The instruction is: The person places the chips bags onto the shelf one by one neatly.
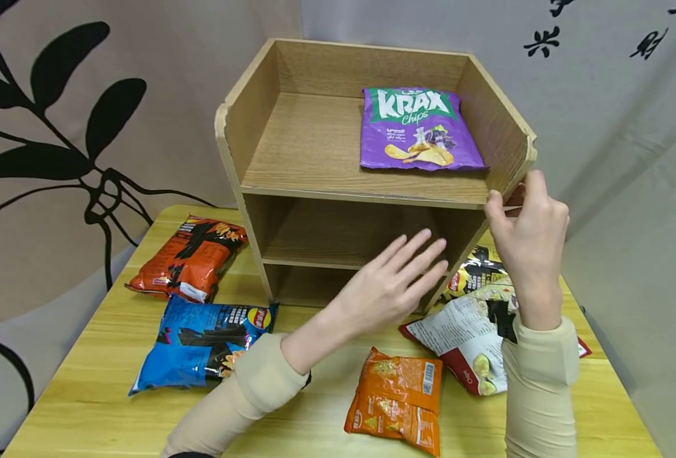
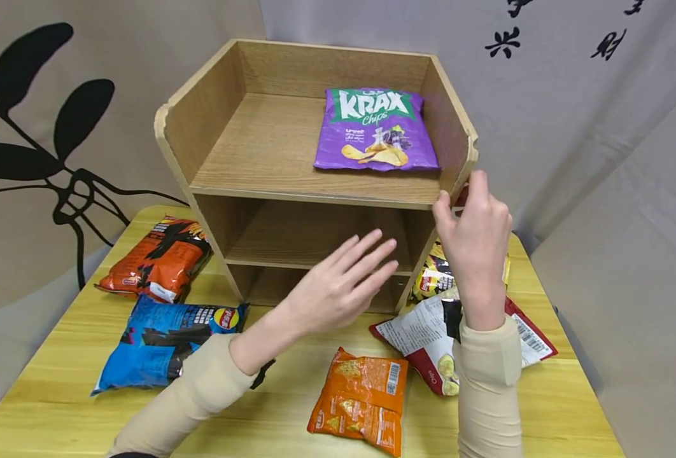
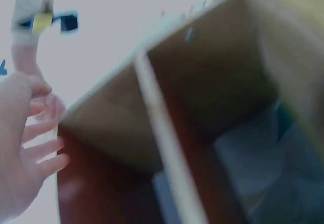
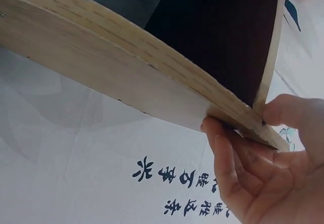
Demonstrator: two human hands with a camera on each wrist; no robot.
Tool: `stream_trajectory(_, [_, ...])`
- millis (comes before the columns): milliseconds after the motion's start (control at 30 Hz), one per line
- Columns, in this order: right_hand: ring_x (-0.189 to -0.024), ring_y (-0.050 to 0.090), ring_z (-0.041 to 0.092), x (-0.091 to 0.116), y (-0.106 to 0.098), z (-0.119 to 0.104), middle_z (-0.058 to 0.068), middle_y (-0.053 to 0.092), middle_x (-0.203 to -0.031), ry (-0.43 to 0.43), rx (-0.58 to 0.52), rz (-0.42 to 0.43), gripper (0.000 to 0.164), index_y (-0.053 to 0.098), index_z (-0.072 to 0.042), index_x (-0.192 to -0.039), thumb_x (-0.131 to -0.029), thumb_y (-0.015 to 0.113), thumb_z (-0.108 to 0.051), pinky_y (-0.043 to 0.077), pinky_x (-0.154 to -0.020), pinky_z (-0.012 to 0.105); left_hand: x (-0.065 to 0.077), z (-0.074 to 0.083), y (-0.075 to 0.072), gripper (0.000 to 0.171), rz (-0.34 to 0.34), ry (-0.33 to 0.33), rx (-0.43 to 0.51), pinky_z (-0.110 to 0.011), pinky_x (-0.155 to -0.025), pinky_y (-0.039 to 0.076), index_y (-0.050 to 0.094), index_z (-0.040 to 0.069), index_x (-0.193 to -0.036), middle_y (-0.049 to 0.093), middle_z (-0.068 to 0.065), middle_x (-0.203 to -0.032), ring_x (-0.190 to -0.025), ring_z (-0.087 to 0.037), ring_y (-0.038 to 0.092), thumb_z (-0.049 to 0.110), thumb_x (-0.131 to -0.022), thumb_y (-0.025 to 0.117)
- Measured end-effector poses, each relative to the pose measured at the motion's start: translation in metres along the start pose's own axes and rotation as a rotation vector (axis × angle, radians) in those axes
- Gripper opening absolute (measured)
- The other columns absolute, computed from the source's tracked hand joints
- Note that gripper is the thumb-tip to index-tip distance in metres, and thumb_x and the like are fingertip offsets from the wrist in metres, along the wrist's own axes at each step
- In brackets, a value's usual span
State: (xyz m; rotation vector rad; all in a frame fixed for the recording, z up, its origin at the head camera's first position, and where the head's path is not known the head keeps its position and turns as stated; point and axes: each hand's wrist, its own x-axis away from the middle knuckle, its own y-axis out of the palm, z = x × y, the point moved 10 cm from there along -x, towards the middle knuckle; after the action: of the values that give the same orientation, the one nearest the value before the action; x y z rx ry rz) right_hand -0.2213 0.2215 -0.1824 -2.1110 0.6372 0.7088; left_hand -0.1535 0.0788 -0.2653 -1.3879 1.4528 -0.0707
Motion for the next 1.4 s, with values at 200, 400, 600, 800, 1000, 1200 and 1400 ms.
stream_trajectory(200, [-0.079,0.069,0.039,0.0,0.001,0.001,0.027,0.07,-0.095,0.01,0.011,-0.013,0.029,0.058,0.008,-0.106,-0.088,0.056,-0.014,0.028,-0.061,-0.006,0.05,0.067,0.062,0.048,-0.512,0.107,0.19,-0.032,-0.108,0.041,0.05,0.016,-0.135,0.055,-0.002,-0.139,-0.132,-0.02,0.049,0.044,-0.096,0.046])
stream_trajectory(400, [-0.076,0.069,0.039,0.0,-0.001,-0.001,0.027,0.07,-0.092,-0.002,0.02,-0.006,0.027,0.057,0.009,-0.103,-0.088,0.056,-0.014,0.027,-0.06,-0.005,0.105,0.118,0.093,0.069,-0.901,0.162,0.187,-0.03,-0.104,0.044,0.046,0.021,-0.14,0.047,-0.002,-0.145,-0.132,-0.016,0.048,0.067,-0.089,0.04])
stream_trajectory(600, [-0.075,0.069,0.039,0.0,-0.002,-0.002,0.026,0.071,-0.09,-0.002,0.022,-0.001,0.026,0.057,0.009,-0.101,-0.087,0.055,-0.014,0.027,-0.06,-0.004,0.119,0.131,0.101,0.096,-0.969,0.151,0.13,-0.031,-0.106,0.042,0.032,0.024,-0.148,0.036,-0.005,-0.153,-0.138,-0.02,0.041,0.086,-0.075,0.034])
stream_trajectory(800, [-0.076,0.069,0.038,0.0,-0.001,-0.002,0.026,0.071,-0.091,-0.003,0.022,-0.002,0.026,0.057,0.009,-0.101,-0.087,0.055,-0.013,0.027,-0.06,-0.004,0.119,0.133,0.102,0.096,-0.951,0.146,0.158,-0.031,-0.102,0.045,0.034,0.023,-0.147,0.038,-0.007,-0.151,-0.137,-0.023,0.043,0.083,-0.073,0.046])
stream_trajectory(1000, [-0.077,0.069,0.038,0.0,-0.001,-0.001,0.026,0.071,-0.092,0.005,0.022,-0.006,0.027,0.057,0.008,-0.103,-0.087,0.055,-0.014,0.027,-0.06,-0.004,0.12,0.13,0.105,0.084,-0.966,0.158,0.172,-0.03,-0.101,0.047,0.036,0.024,-0.146,0.041,-0.007,-0.15,-0.133,-0.023,0.046,0.073,-0.08,0.051])
stream_trajectory(1200, [-0.076,0.07,0.038,0.0,-0.001,-0.001,0.027,0.071,-0.092,0.001,0.017,-0.006,0.027,0.057,0.009,-0.102,-0.087,0.056,-0.013,0.028,-0.059,-0.006,0.119,0.123,0.106,0.077,-0.956,0.188,0.15,-0.026,-0.094,0.051,0.04,0.026,-0.144,0.046,-0.004,-0.146,-0.129,-0.021,0.05,0.068,-0.082,0.054])
stream_trajectory(1400, [-0.076,0.07,0.039,0.0,-0.001,-0.001,0.027,0.07,-0.092,-0.002,0.017,-0.003,0.027,0.057,0.009,-0.102,-0.087,0.056,-0.013,0.027,-0.059,-0.006,0.115,0.113,0.103,0.075,-0.912,0.169,0.142,-0.024,-0.086,0.053,0.047,0.024,-0.138,0.054,-0.002,-0.137,-0.121,-0.019,0.055,0.067,-0.078,0.06])
